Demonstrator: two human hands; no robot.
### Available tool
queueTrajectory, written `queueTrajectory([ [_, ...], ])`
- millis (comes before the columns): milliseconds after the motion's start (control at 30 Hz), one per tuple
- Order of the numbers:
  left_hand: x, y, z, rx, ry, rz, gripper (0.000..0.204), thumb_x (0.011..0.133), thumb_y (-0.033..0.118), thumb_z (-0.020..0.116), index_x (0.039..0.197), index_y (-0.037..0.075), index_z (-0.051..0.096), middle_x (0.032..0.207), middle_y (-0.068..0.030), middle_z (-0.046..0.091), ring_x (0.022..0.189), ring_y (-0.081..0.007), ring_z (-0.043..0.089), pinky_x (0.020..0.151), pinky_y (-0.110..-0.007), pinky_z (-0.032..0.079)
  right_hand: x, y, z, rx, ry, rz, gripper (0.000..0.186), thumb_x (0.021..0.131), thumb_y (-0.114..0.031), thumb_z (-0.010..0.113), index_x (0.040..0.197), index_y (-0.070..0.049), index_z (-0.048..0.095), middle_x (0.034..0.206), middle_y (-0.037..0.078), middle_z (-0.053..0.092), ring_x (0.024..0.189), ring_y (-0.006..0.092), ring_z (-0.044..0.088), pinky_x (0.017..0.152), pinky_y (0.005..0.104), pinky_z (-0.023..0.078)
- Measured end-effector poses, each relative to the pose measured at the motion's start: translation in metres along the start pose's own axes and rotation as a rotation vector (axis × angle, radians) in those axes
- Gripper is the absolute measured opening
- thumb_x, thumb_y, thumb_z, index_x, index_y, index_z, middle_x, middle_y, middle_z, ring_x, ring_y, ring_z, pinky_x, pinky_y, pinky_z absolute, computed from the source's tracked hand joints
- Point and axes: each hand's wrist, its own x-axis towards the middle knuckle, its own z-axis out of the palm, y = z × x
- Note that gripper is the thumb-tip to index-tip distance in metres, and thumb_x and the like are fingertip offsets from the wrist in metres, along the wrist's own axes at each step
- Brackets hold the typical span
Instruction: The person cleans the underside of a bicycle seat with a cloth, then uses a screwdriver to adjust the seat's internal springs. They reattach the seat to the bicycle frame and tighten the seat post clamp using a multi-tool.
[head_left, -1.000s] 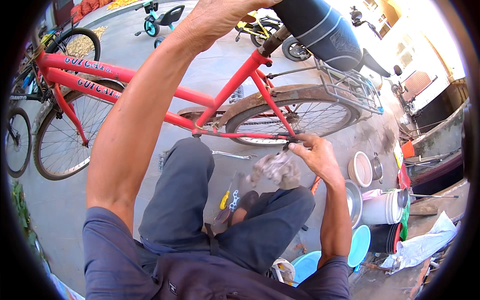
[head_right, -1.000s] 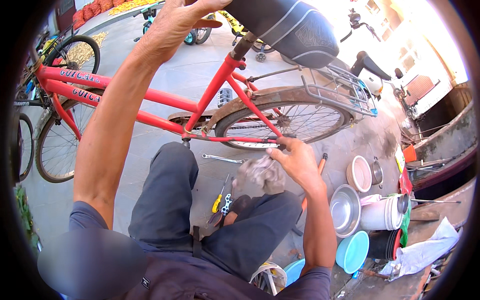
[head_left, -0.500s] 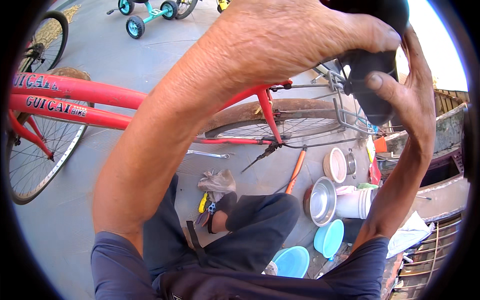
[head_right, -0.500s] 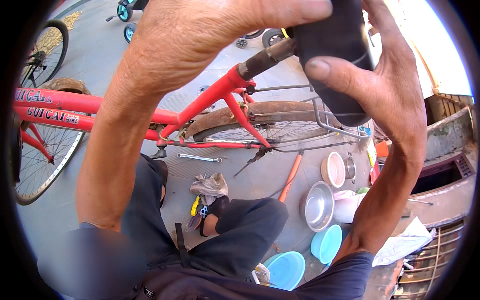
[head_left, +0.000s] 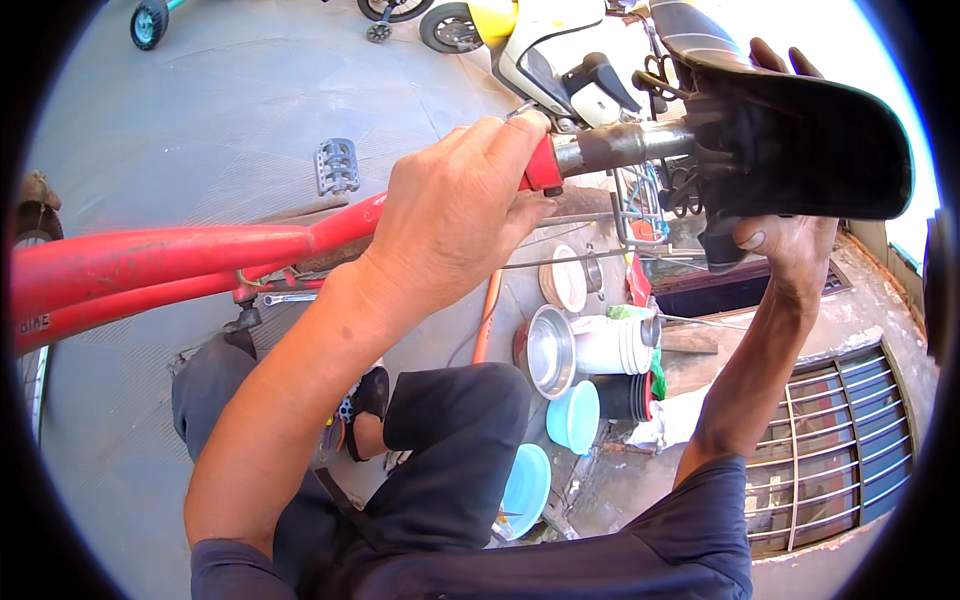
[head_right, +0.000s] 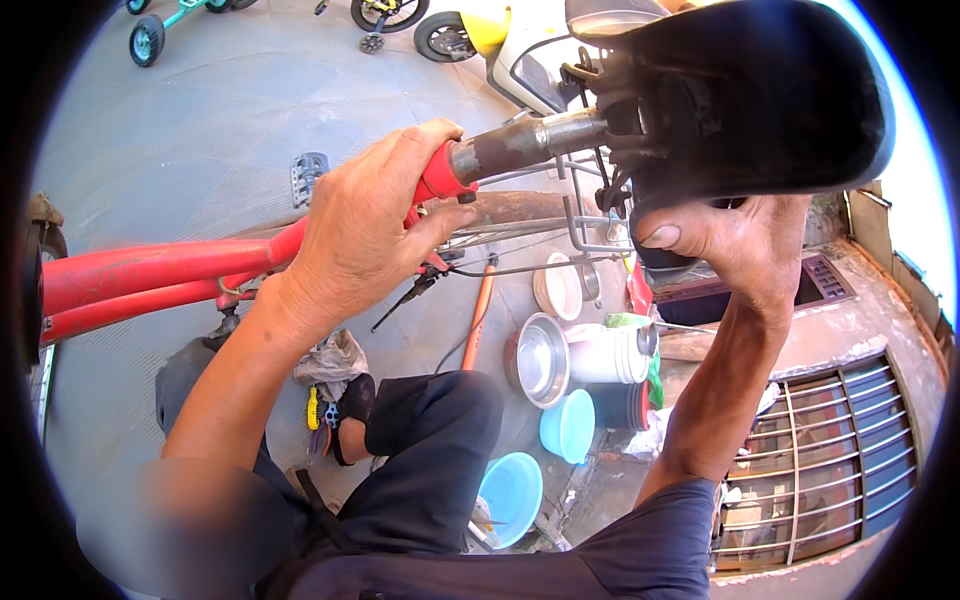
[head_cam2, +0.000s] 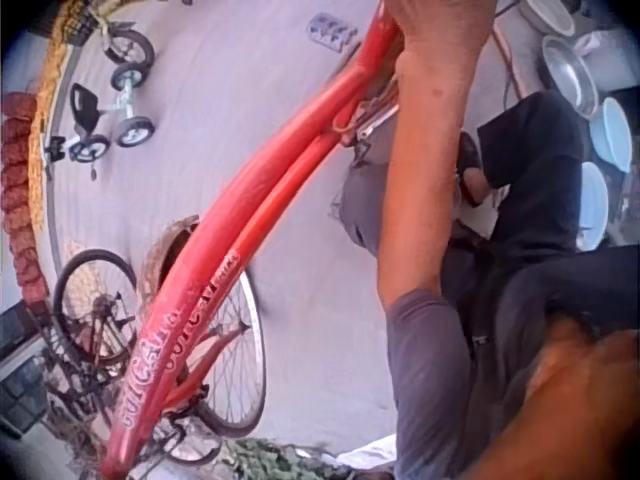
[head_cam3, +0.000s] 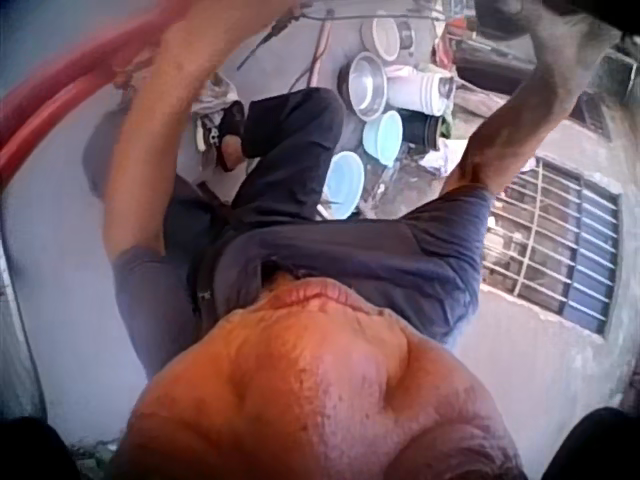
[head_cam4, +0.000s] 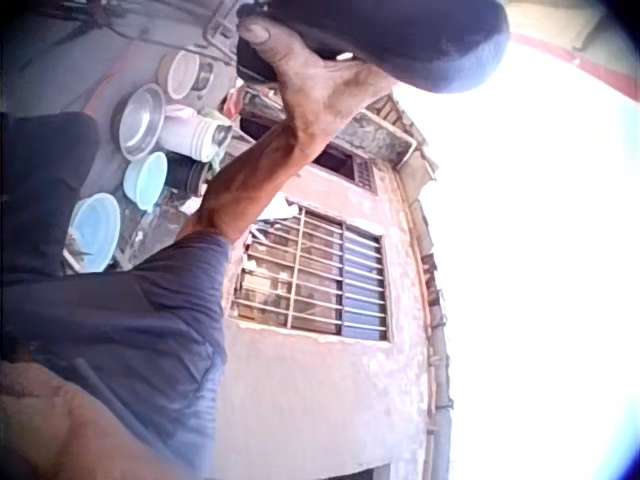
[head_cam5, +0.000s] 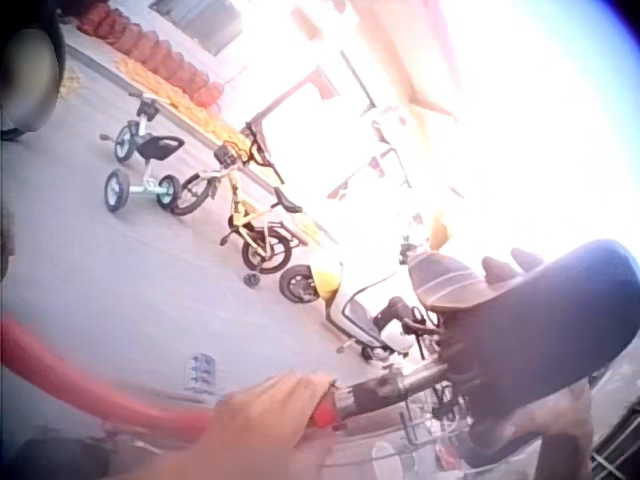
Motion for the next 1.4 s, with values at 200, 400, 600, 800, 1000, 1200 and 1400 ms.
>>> queueTrajectory([
  [200,-0.002,-0.003,0.007,0.029,0.082,0.023,0.049,0.069,0.001,0.077,0.114,0.005,0.057,0.09,-0.0126,0.065,0.079,-0.0308,0.066,0.065,-0.037,0.052,0.0,0.012,0.005,-0.067,0.066,-0.238,0.137,0.055,-0.083,0.073,0.151,0.0,0.021,0.15,0.027,0.035,0.137,0.037,0.041,0.113,0.0471,0.038],
  [400,0.0,-0.01,0.011,0.055,0.146,0.077,0.043,0.07,0.001,0.07,0.111,0.004,0.057,0.078,-0.0063,0.054,0.071,-0.0227,0.061,0.058,-0.035,0.05,0.0,0.006,0.006,-0.114,0.071,-0.27,0.117,0.066,-0.072,0.075,0.149,-0.004,0.029,0.146,0.026,0.041,0.135,0.0405,0.043,0.112,0.05,0.039],
  [600,-0.001,-0.007,0.011,0.048,0.121,0.081,0.045,0.069,0.003,0.073,0.111,0.005,0.056,0.078,-0.007,0.053,0.07,-0.0235,0.06,0.059,-0.036,0.05,0.0,0.008,0.004,0.097,0.105,-0.147,0.103,0.067,-0.059,0.08,0.142,-0.001,0.04,0.138,0.025,0.05,0.127,0.0393,0.052,0.106,0.0517,0.046],
  [800,0.001,-0.007,0.009,0.058,0.124,0.09,0.045,0.068,0.002,0.075,0.108,0.005,0.056,0.078,-0.0075,0.053,0.071,-0.0243,0.06,0.061,-0.036,0.05,0.003,0.015,0.007,0.251,0.168,-0.117,0.095,0.068,-0.049,0.081,0.139,0.002,0.044,0.131,0.025,0.056,0.12,0.0368,0.059,0.105,0.0474,0.048],
  [1000,0.0,-0.005,0.006,0.045,0.099,0.07,0.047,0.068,0.002,0.076,0.11,0.005,0.056,0.081,-0.0083,0.055,0.074,-0.0258,0.062,0.064,-0.037,0.051,-0.005,0.003,0.006,0.467,0.265,0.095,0.091,0.071,-0.049,0.073,0.141,0.002,0.042,0.129,0.024,0.058,0.117,0.0357,0.061,0.106,0.0463,0.047],
  [1200,-0.002,-0.005,0.006,0.008,0.085,0.03,0.05,0.068,-0.003,0.075,0.114,0.004,0.057,0.088,-0.0121,0.062,0.078,-0.0306,0.065,0.066,-0.039,0.052,-0.007,0.006,-0.002,0.503,0.302,0.097,0.086,0.07,-0.047,0.073,0.134,0.003,0.047,0.121,0.021,0.062,0.109,0.0324,0.065,0.1,0.0426,0.051],
  [1400,-0.001,-0.005,0.007,0.007,0.093,0.042,0.05,0.066,-0.001,0.076,0.112,0.005,0.057,0.085,-0.0104,0.06,0.077,-0.0287,0.063,0.065,-0.039,0.051,-0.009,0.015,-0.001,0.428,0.229,0.067,0.09,0.073,-0.049,0.072,0.141,0.001,0.042,0.128,0.023,0.059,0.117,0.0347,0.061,0.106,0.0458,0.047],
])
